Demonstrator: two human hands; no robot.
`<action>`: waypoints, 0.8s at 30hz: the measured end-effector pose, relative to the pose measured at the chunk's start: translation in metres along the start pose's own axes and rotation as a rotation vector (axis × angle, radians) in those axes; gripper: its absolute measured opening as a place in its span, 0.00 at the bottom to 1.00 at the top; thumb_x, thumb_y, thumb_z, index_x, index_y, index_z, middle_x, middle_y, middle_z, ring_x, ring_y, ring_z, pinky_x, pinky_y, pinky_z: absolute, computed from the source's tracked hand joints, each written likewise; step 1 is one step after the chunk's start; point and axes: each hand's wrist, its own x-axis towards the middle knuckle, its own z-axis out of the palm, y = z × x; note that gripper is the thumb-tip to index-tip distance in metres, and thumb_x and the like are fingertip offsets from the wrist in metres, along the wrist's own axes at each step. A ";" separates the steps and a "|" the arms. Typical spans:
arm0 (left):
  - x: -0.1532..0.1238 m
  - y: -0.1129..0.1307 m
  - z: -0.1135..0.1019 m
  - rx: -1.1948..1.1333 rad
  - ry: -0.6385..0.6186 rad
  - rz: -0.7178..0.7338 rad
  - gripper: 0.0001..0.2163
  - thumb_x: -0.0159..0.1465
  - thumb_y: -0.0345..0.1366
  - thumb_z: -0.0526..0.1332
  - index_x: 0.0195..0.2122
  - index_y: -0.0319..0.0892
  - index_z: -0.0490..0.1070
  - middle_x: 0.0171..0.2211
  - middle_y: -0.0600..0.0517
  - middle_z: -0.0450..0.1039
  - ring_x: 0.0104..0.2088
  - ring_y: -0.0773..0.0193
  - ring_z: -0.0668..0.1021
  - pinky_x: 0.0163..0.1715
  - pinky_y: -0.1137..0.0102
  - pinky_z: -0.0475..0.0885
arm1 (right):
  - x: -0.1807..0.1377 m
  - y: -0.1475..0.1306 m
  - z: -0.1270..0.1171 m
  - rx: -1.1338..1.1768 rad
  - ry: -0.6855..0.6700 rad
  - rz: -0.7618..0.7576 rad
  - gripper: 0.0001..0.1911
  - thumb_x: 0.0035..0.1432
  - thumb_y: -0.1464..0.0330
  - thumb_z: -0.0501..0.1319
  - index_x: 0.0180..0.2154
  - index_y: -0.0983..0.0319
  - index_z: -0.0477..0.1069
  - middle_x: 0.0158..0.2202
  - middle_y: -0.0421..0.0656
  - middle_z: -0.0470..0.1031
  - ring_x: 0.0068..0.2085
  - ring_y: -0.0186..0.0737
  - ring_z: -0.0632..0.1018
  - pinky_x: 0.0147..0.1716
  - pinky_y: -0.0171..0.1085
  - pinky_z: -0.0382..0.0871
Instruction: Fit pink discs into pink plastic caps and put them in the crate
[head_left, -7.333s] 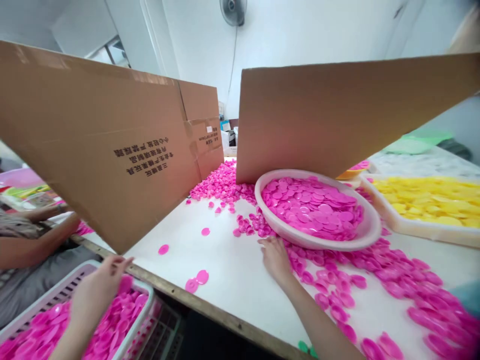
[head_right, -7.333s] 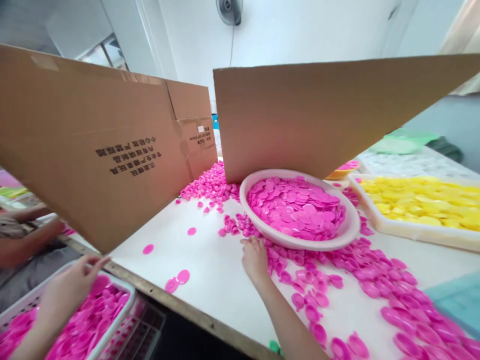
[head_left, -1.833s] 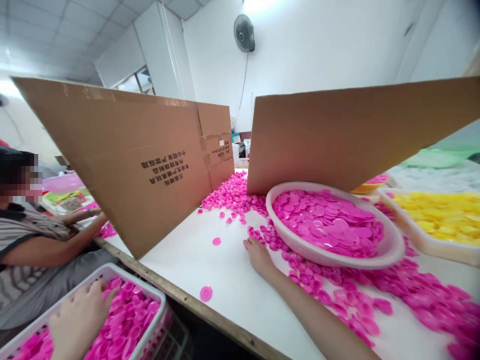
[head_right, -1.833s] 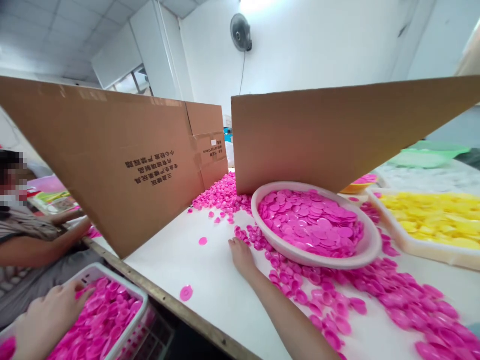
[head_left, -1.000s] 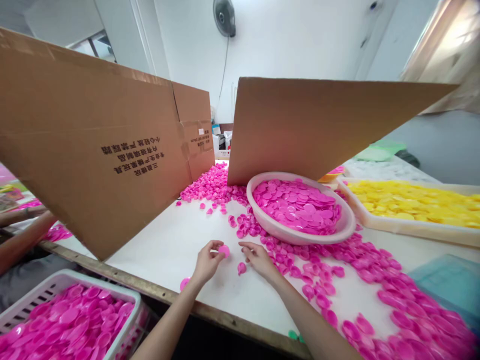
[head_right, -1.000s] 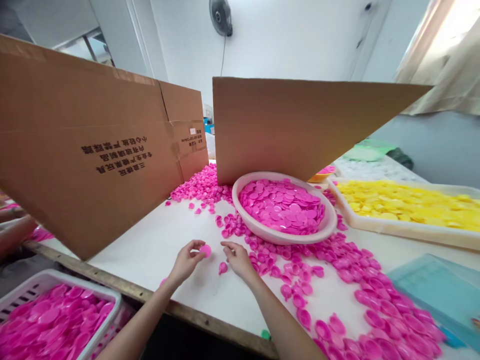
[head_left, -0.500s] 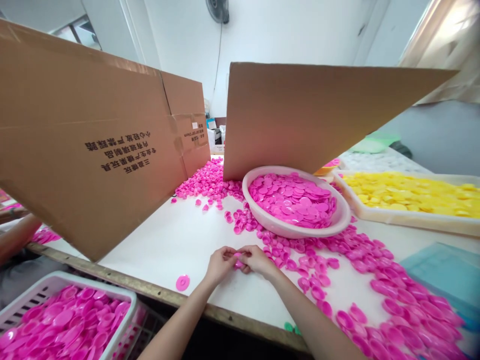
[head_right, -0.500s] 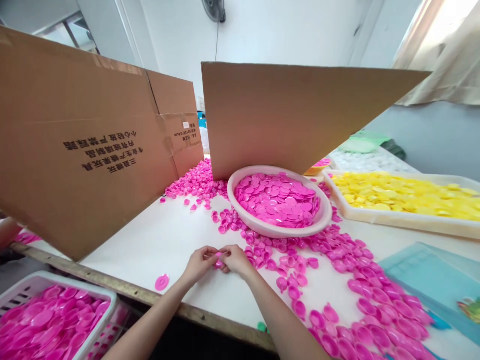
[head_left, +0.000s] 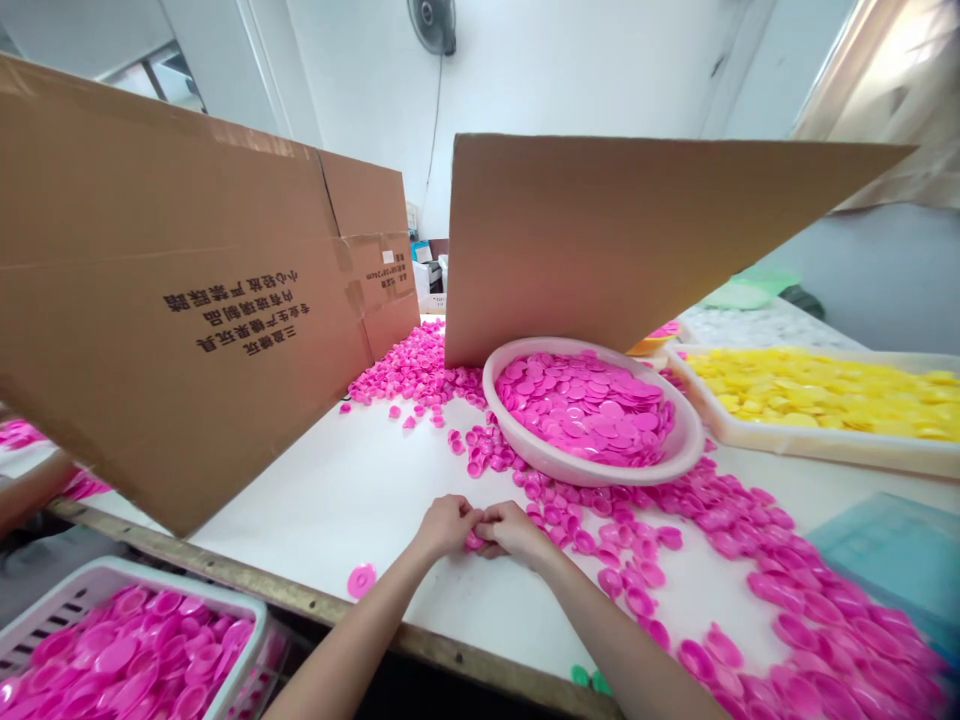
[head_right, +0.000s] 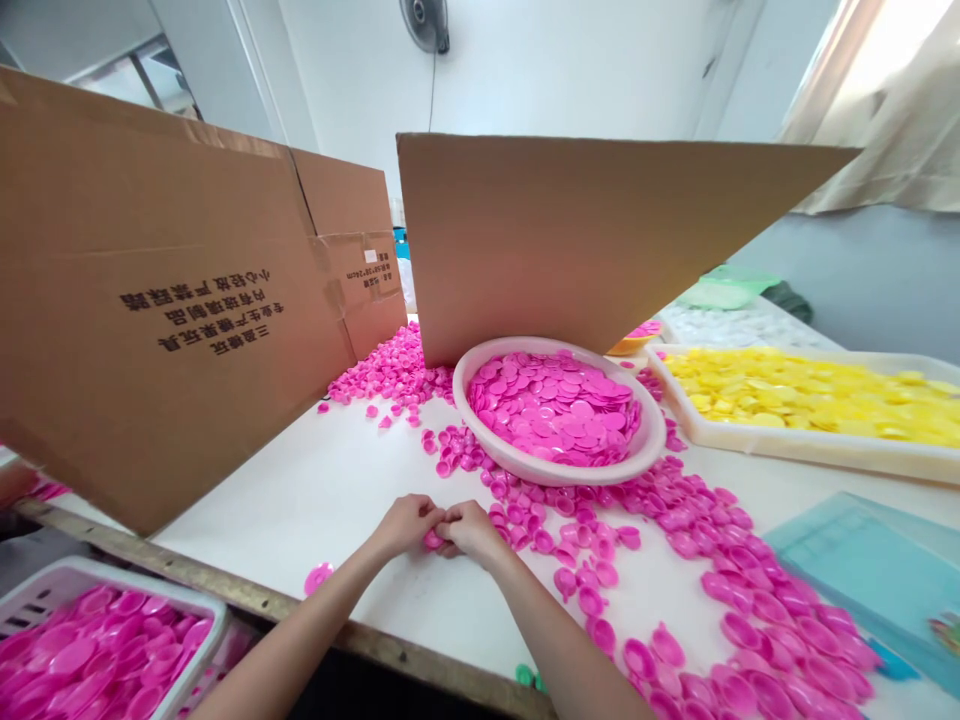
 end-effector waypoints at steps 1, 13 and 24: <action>-0.003 0.000 0.002 0.042 0.015 0.029 0.13 0.57 0.43 0.50 0.27 0.41 0.69 0.29 0.51 0.73 0.30 0.64 0.73 0.29 0.72 0.63 | 0.000 0.001 -0.001 0.001 -0.006 0.001 0.01 0.45 0.75 0.59 0.23 0.67 0.67 0.22 0.44 0.75 0.25 0.38 0.77 0.25 0.33 0.72; -0.004 -0.003 0.004 0.381 0.018 0.144 0.17 0.63 0.43 0.39 0.35 0.43 0.64 0.34 0.50 0.69 0.35 0.61 0.69 0.35 0.68 0.61 | -0.001 0.006 -0.001 -0.035 0.020 -0.027 0.02 0.46 0.73 0.59 0.24 0.66 0.67 0.19 0.41 0.73 0.25 0.37 0.77 0.24 0.32 0.72; 0.005 0.011 0.020 0.372 0.331 0.059 0.14 0.63 0.39 0.40 0.40 0.42 0.62 0.40 0.47 0.62 0.41 0.59 0.64 0.39 0.66 0.56 | 0.003 0.001 -0.002 -0.036 0.002 0.064 0.05 0.46 0.75 0.61 0.26 0.66 0.64 0.17 0.40 0.72 0.22 0.35 0.76 0.20 0.30 0.71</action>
